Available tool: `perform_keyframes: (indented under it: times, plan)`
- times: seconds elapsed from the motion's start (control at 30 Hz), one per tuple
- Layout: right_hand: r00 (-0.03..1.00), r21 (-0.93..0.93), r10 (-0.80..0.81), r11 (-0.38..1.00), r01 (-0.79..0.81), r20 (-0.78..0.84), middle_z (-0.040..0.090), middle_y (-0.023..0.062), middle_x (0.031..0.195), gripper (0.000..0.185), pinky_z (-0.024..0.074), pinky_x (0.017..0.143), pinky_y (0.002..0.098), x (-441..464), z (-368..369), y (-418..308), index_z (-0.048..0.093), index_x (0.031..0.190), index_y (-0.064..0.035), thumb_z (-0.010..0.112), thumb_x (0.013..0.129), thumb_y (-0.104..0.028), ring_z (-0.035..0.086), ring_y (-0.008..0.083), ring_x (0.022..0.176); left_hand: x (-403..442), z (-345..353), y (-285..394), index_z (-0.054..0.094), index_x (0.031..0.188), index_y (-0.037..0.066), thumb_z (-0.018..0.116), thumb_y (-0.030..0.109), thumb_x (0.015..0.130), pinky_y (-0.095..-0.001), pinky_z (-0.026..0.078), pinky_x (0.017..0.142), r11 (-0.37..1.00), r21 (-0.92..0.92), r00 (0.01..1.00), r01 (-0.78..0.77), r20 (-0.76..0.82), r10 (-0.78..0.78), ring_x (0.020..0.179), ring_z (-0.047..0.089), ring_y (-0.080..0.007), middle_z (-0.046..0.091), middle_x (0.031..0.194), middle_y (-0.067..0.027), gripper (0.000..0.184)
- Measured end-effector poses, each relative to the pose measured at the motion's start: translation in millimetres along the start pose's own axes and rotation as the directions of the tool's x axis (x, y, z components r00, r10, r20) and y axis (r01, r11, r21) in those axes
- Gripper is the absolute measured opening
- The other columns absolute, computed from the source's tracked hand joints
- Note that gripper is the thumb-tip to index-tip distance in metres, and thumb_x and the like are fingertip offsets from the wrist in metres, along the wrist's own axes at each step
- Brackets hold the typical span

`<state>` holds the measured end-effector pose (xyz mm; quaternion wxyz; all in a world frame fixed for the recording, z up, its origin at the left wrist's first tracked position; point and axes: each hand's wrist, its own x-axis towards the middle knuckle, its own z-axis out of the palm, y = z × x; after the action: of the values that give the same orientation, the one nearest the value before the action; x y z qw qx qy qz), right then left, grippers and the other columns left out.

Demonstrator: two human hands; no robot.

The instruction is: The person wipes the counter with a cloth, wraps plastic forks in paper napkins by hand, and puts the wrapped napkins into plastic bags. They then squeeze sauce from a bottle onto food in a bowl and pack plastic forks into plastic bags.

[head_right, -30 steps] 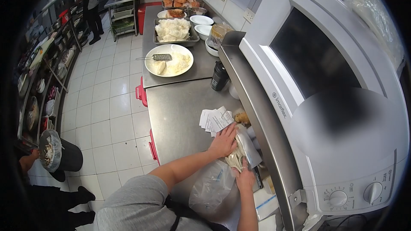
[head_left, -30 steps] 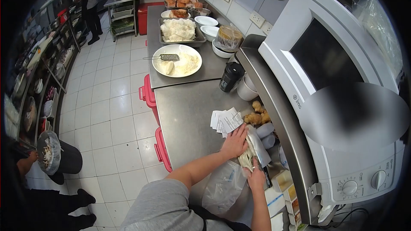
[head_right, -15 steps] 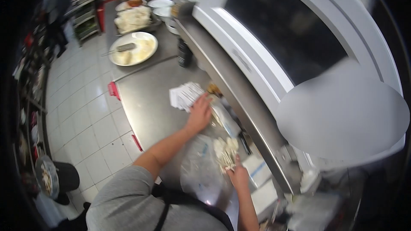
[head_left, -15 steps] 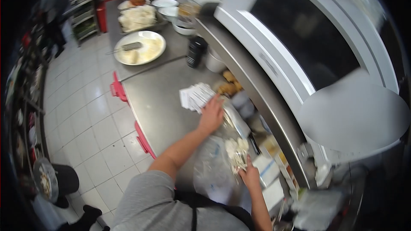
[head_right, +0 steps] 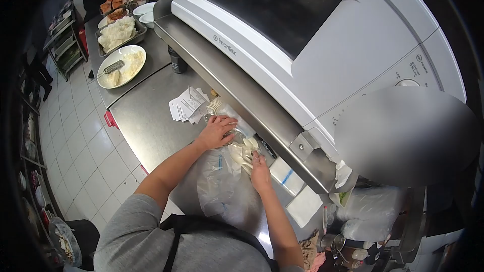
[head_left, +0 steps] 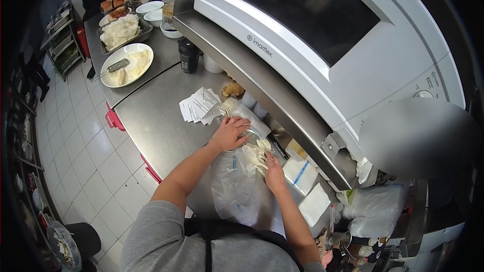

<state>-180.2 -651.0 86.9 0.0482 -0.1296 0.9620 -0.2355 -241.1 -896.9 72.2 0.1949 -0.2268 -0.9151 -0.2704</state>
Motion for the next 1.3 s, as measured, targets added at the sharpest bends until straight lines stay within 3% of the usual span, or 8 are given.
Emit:
perform_keyframes:
  times: [0.27, 0.47, 0.83, 0.9, 1.0, 1.13, 1.23, 1.3]
  plan:
    - [0.991, -0.021, -0.018, 1.000, 0.016, -0.134, 0.067, 0.0162, 0.083, 0.036, 0.0520, 0.070, 0.0392, 0.3, 9.0, 10.7, 0.060, 0.111, -0.0065, 0.059, 0.075, -0.001, 0.065, 0.0332, 0.079, 3.5, 5.6, -3.3, 0.061, 0.111, 0.011, 0.062, 0.019, 0.084, -0.0424, 0.029, 0.101, 0.987, -0.021, 0.969, 0.157, -0.190, -0.158, 0.118, 0.044, -0.0246, 0.053, 0.121, -0.0035, 0.028]
    - [0.992, 0.096, -0.027, 0.995, 0.039, -0.123, 0.066, 0.0195, 0.080, 0.018, 0.0503, 0.063, 0.0397, -8.3, -1.2, 17.1, 0.064, 0.093, -0.0029, 0.067, 0.078, -0.011, 0.065, 0.0351, 0.071, 6.3, 15.2, -18.8, 0.063, 0.089, 0.012, 0.066, 0.019, 0.082, -0.0423, 0.034, 0.086, 0.875, -0.256, 0.711, 0.410, -0.511, -0.483, 0.096, 0.049, -0.0269, 0.055, 0.099, -0.0066, 0.011]
    - [0.996, 0.353, -0.014, 0.935, 0.046, -0.093, 0.065, 0.0095, 0.068, 0.022, 0.0473, 0.060, 0.0283, -67.7, -56.3, 42.9, 0.068, 0.089, 0.0019, 0.062, 0.086, -0.019, 0.062, 0.0179, 0.063, -0.3, 8.2, -7.0, 0.064, 0.098, 0.009, 0.068, 0.021, 0.078, -0.0426, 0.041, 0.086, 0.932, -0.150, 0.795, 0.330, -0.488, -0.360, 0.098, 0.054, -0.0285, 0.058, 0.094, -0.0087, 0.023]
    - [0.978, 0.481, 0.205, 0.853, -0.202, 0.046, 0.066, 0.0123, 0.075, 0.020, 0.0472, 0.060, 0.0275, -69.7, -59.0, 30.5, 0.067, 0.094, 0.0026, 0.056, 0.088, -0.013, 0.062, 0.0173, 0.066, -4.4, 12.6, -9.5, 0.064, 0.093, 0.008, 0.065, 0.018, 0.079, -0.0423, 0.042, 0.083, 0.928, -0.121, 0.828, 0.352, -0.421, -0.369, 0.096, 0.055, -0.0291, 0.058, 0.092, -0.0095, 0.017]
    - [0.989, 0.465, -0.067, 0.877, 0.122, -0.135, 0.055, 0.0023, 0.063, 0.019, 0.0414, 0.051, 0.0243, -55.3, -46.1, 7.5, 0.066, 0.094, 0.0019, 0.054, 0.090, -0.012, 0.050, 0.0094, 0.054, -7.9, 20.4, -13.8, 0.063, 0.086, 0.006, 0.064, 0.015, 0.079, -0.0432, 0.042, 0.084, 0.912, -0.180, 0.854, 0.369, -0.321, -0.409, 0.094, 0.055, -0.0300, 0.058, 0.092, -0.0102, 0.011]
    - [0.986, 0.196, -0.165, 0.967, 0.162, 0.002, 0.065, 0.0243, 0.097, 0.027, 0.0478, 0.085, 0.0408, -20.8, -41.5, -33.2, 0.062, 0.108, 0.0021, 0.054, 0.084, -0.003, 0.063, 0.0407, 0.092, -17.6, 21.1, -3.7, 0.062, 0.082, 0.005, 0.063, 0.013, 0.079, -0.0444, 0.042, 0.082, 0.877, -0.348, 0.868, 0.333, -0.251, -0.429, 0.095, 0.054, -0.0308, 0.058, 0.094, -0.0106, 0.008]
    - [0.952, 0.167, -0.305, 0.938, 0.303, -0.016, 0.065, 0.0248, 0.095, 0.027, 0.0483, 0.083, 0.0409, 8.5, -34.2, -71.9, 0.063, 0.109, 0.0008, 0.055, 0.083, -0.003, 0.064, 0.0389, 0.091, -29.1, 13.9, 16.7, 0.061, 0.081, 0.004, 0.064, 0.012, 0.076, -0.0441, 0.043, 0.081, 0.926, -0.219, 0.767, 0.307, -0.519, -0.377, 0.097, 0.052, -0.0307, 0.057, 0.096, -0.0112, 0.010]
    - [0.934, 0.120, -0.356, 0.928, 0.354, -0.005, 0.065, 0.0243, 0.092, 0.029, 0.0489, 0.080, 0.0428, 31.9, -23.2, -82.7, 0.063, 0.109, -0.0015, 0.056, 0.082, -0.004, 0.064, 0.0389, 0.089, -31.0, 15.3, 14.7, 0.061, 0.081, 0.004, 0.065, 0.012, 0.075, -0.0433, 0.042, 0.082, 0.902, -0.186, 0.791, 0.390, -0.435, -0.431, 0.098, 0.051, -0.0306, 0.056, 0.097, -0.0111, 0.011]
